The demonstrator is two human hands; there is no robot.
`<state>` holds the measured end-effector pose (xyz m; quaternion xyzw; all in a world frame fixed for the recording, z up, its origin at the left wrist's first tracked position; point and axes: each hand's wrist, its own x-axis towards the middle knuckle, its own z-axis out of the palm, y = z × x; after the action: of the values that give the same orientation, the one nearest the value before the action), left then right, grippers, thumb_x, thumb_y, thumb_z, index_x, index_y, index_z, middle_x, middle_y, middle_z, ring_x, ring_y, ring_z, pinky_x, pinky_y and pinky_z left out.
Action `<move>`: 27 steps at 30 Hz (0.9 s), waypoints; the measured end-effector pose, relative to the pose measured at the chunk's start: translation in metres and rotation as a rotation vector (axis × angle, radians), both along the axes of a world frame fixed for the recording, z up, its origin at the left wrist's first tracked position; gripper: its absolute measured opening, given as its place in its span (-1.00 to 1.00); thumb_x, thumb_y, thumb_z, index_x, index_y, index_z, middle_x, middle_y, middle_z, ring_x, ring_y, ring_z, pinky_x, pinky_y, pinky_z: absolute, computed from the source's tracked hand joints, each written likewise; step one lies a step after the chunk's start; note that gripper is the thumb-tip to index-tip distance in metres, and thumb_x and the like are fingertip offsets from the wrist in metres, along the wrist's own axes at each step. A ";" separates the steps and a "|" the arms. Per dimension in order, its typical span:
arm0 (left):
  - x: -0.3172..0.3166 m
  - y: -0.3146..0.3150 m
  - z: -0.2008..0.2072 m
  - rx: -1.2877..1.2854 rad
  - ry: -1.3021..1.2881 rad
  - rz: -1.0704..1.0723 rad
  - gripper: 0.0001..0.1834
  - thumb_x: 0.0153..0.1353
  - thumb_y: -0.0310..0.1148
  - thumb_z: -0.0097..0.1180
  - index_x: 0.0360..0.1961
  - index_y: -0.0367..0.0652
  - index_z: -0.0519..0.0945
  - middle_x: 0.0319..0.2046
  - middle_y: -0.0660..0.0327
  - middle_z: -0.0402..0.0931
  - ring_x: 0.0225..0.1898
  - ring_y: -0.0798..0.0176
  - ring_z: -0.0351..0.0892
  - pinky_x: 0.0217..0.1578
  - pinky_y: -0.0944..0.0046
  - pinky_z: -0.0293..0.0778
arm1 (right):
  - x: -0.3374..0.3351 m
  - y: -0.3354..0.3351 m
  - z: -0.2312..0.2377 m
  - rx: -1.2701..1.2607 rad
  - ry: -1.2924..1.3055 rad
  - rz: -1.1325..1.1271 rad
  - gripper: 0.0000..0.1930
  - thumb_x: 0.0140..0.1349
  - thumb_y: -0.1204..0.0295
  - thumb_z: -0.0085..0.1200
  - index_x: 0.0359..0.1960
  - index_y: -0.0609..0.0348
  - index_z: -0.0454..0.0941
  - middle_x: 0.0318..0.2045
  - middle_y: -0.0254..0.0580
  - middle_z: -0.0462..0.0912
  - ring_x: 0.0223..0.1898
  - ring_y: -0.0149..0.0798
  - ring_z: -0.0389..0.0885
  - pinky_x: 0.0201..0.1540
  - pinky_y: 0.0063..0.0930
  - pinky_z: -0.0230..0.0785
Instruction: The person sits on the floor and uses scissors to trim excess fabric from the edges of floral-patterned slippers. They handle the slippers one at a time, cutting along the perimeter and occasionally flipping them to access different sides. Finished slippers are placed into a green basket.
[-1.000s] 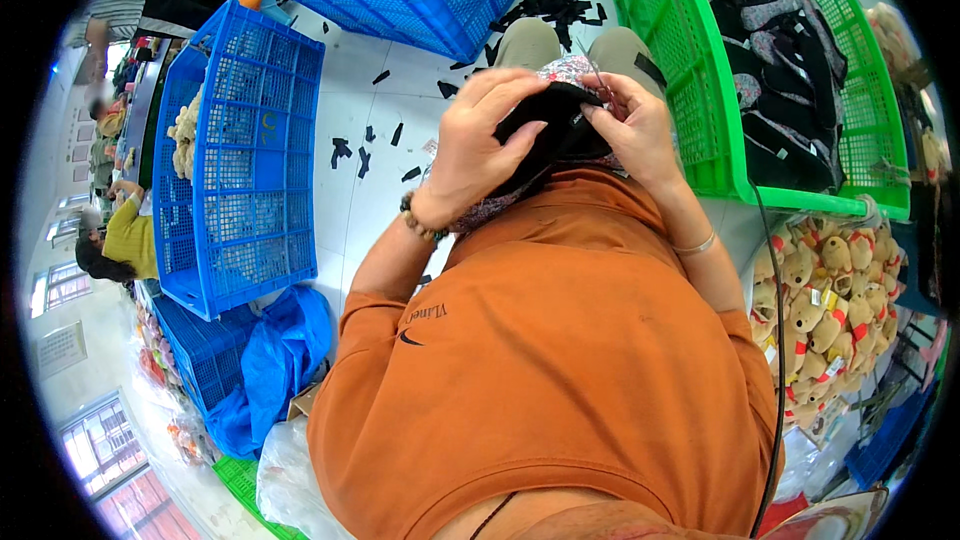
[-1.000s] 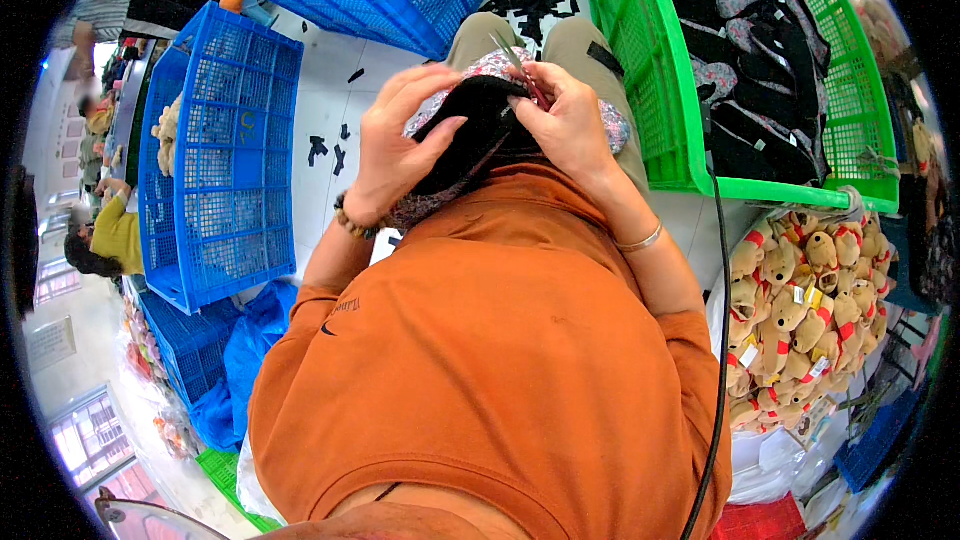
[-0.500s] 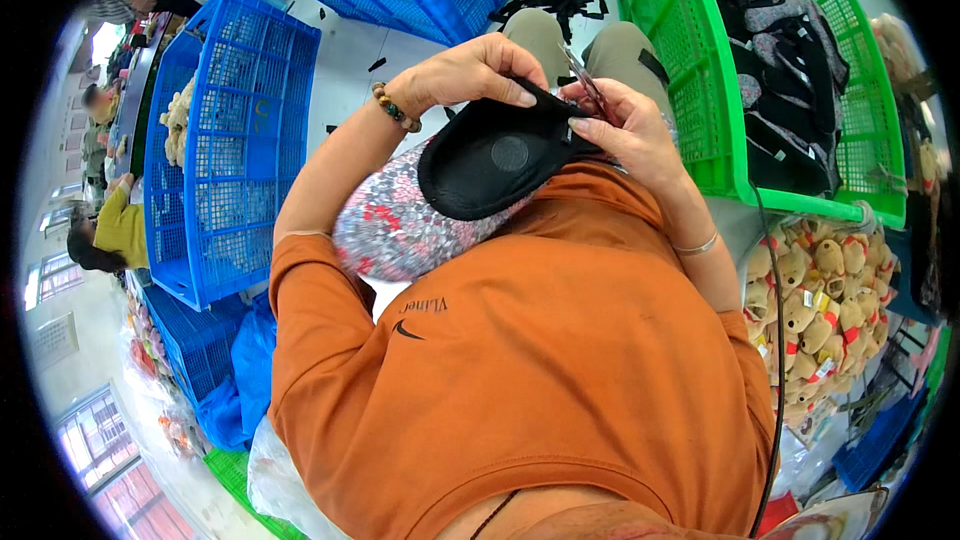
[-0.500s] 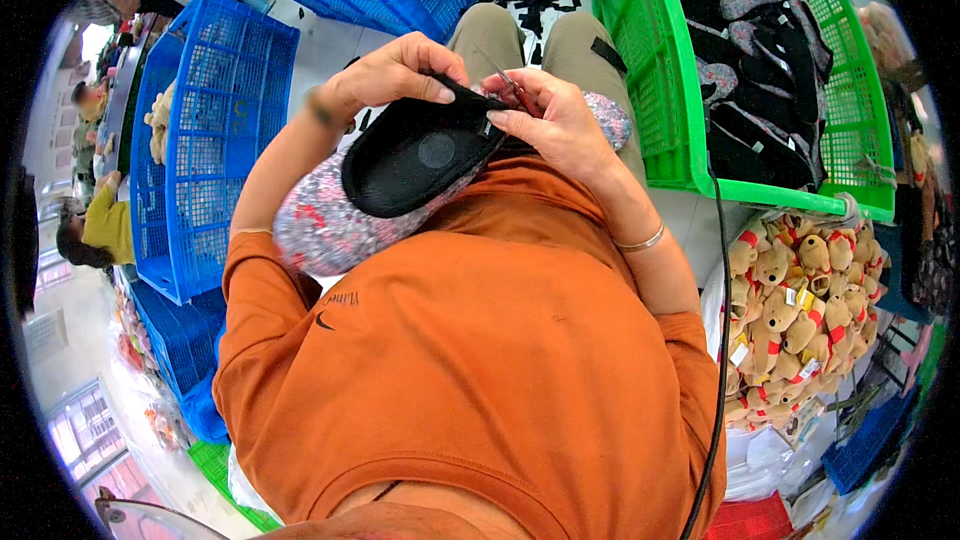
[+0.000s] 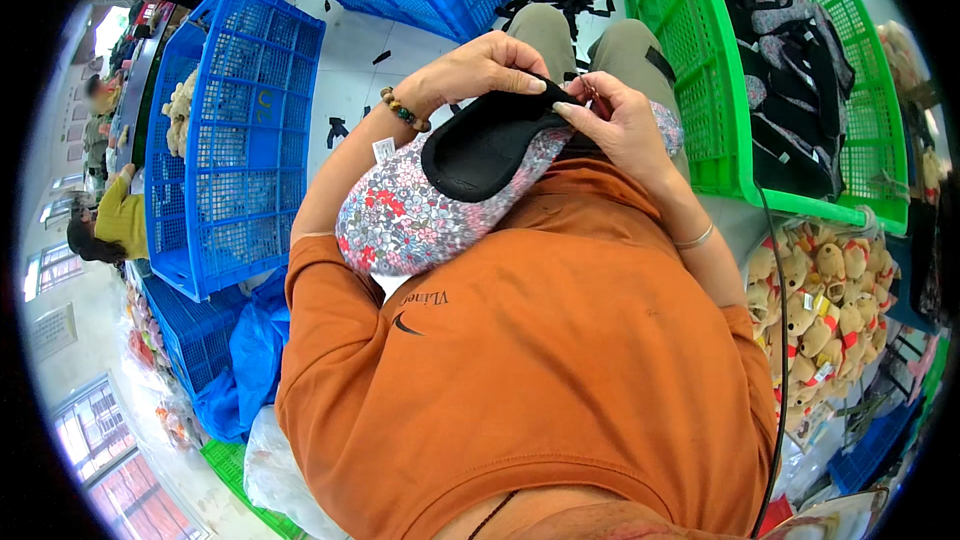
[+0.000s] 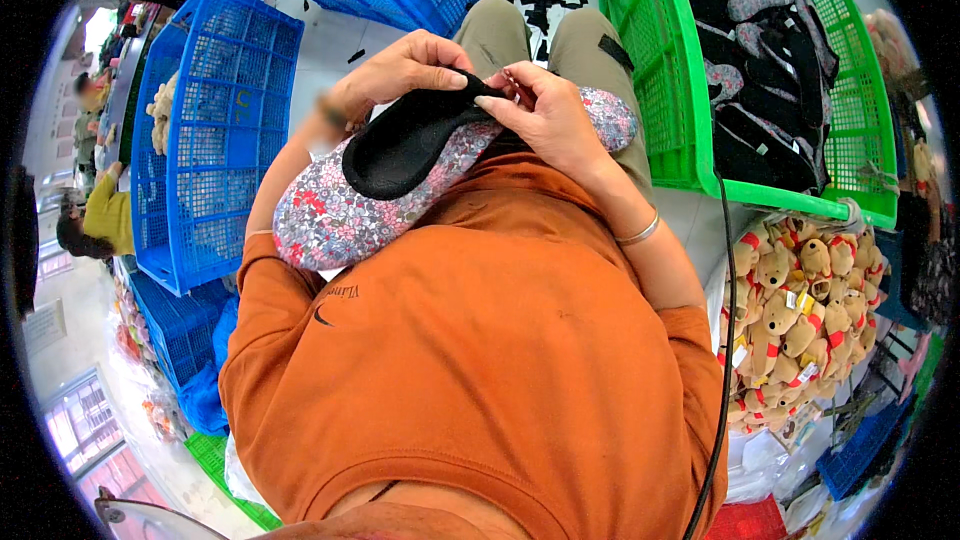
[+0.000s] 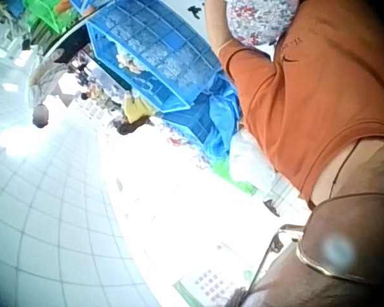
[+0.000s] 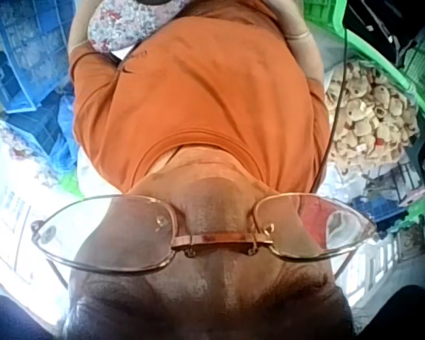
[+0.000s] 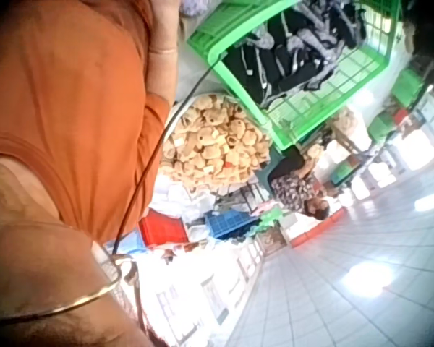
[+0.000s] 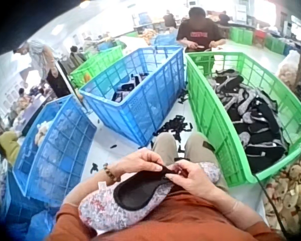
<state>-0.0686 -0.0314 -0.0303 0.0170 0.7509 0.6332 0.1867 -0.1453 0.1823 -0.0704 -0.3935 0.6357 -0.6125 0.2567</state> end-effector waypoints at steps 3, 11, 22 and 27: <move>-0.005 0.005 -0.001 -0.207 0.060 -0.020 -0.80 0.13 -0.38 0.18 -0.30 -0.32 0.60 -0.42 0.40 0.56 -0.40 0.56 0.43 -0.32 0.49 0.40 | 0.000 0.001 0.008 0.034 0.317 -0.103 -0.85 0.09 0.49 0.18 -0.38 0.33 0.51 -0.53 -0.30 0.49 -0.53 -0.44 0.38 -0.45 -0.60 0.27; -0.008 0.024 0.021 -0.414 0.028 -0.033 -0.81 0.09 -0.38 0.20 -0.34 -0.31 0.61 -0.51 0.38 0.53 -0.43 0.54 0.41 -0.37 0.45 0.38 | -0.014 0.012 0.012 -0.107 -0.191 -0.239 -0.83 0.20 0.43 0.10 -0.45 0.29 0.49 -0.57 -0.50 0.40 -0.53 -0.59 0.30 -0.53 -0.67 0.15; -0.011 0.023 0.013 -0.383 -0.123 0.074 -0.80 0.10 -0.41 0.17 -0.29 -0.31 0.64 -0.48 0.36 0.55 -0.44 0.49 0.41 -0.36 0.46 0.36 | 0.002 0.041 0.041 0.241 0.828 -0.147 -0.64 0.09 0.12 0.15 -0.60 0.17 0.49 -0.61 -0.17 0.49 -0.61 -0.14 0.49 -0.58 -0.36 0.30; -0.014 0.022 0.005 -0.365 -0.144 0.105 -0.81 0.08 -0.45 0.14 -0.29 -0.30 0.64 -0.46 0.35 0.55 -0.43 0.49 0.41 -0.36 0.48 0.35 | 0.008 0.038 0.036 0.335 0.995 -0.246 -0.64 0.06 0.07 0.15 -0.60 0.12 0.51 -0.62 -0.25 0.48 -0.64 -0.18 0.51 -0.62 -0.36 0.32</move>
<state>-0.0830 -0.0092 -0.0251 -0.1013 0.8379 0.4950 0.2067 -0.1377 0.2205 -0.0339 -0.5122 0.8109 -0.2681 -0.0899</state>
